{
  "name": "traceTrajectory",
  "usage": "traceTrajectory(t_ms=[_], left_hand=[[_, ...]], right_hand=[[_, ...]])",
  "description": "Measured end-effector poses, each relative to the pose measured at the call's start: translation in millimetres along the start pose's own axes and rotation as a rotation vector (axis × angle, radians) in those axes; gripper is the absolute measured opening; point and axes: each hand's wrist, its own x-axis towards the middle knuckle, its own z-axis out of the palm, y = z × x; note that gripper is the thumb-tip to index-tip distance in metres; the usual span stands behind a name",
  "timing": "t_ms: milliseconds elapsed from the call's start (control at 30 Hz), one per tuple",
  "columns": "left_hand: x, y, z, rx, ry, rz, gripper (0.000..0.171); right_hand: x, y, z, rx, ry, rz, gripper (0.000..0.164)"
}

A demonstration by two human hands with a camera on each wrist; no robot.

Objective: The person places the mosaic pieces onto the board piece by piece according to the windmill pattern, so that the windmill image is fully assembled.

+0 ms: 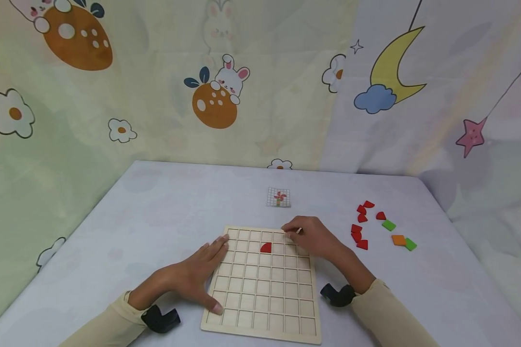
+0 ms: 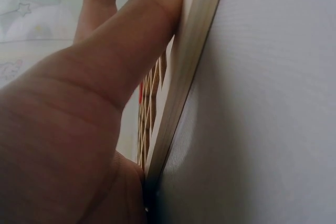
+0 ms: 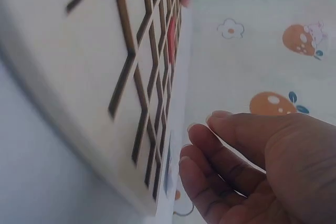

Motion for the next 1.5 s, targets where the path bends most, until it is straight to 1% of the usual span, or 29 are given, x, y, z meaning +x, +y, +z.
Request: traceTrajectory(t_ms=[100, 200, 433, 567, 767, 1033, 1267, 1400, 1500], left_hand=[[-0.9, 0.7, -1.0, -0.005, -0.002, 0.001, 0.134], [-1.0, 0.7, -0.7, -0.003, -0.002, -0.004, 0.134], [-1.2, 1.8, -2.2, -0.020, 0.000, 0.004, 0.133], [-1.3, 2.3, -2.8, -0.018, 0.001, 0.008, 0.133], [-0.9, 2.2, -2.8, -0.010, 0.004, 0.010, 0.133], [-0.5, 1.9, -2.2, -0.008, 0.004, 0.005, 0.134], [-1.3, 2.0, -2.3, -0.008, 0.002, 0.002, 0.134], [-1.6, 1.7, -2.2, -0.006, 0.000, -0.001, 0.134], [-1.0, 1.7, -2.5, 0.005, 0.000, 0.001, 0.134]], right_hand=[[-6.0, 6.2, -5.5, -0.015, 0.020, 0.040, 0.020], [-11.6, 13.0, -11.5, -0.040, 0.038, 0.059, 0.020], [-26.1, 26.4, -26.8, -0.080, 0.085, 0.069, 0.021], [-35.5, 34.0, -35.9, -0.097, 0.092, 0.092, 0.022], [-47.6, 46.2, -47.9, -0.152, 0.128, 0.110, 0.022], [-58.9, 60.1, -56.1, -0.238, 0.199, 0.211, 0.024], [-66.3, 72.7, -59.4, -0.220, 0.194, 0.287, 0.028], [-69.3, 78.4, -62.9, -0.267, 0.208, 0.325, 0.030], [-70.5, 81.2, -66.9, -0.304, 0.196, 0.359, 0.032]])
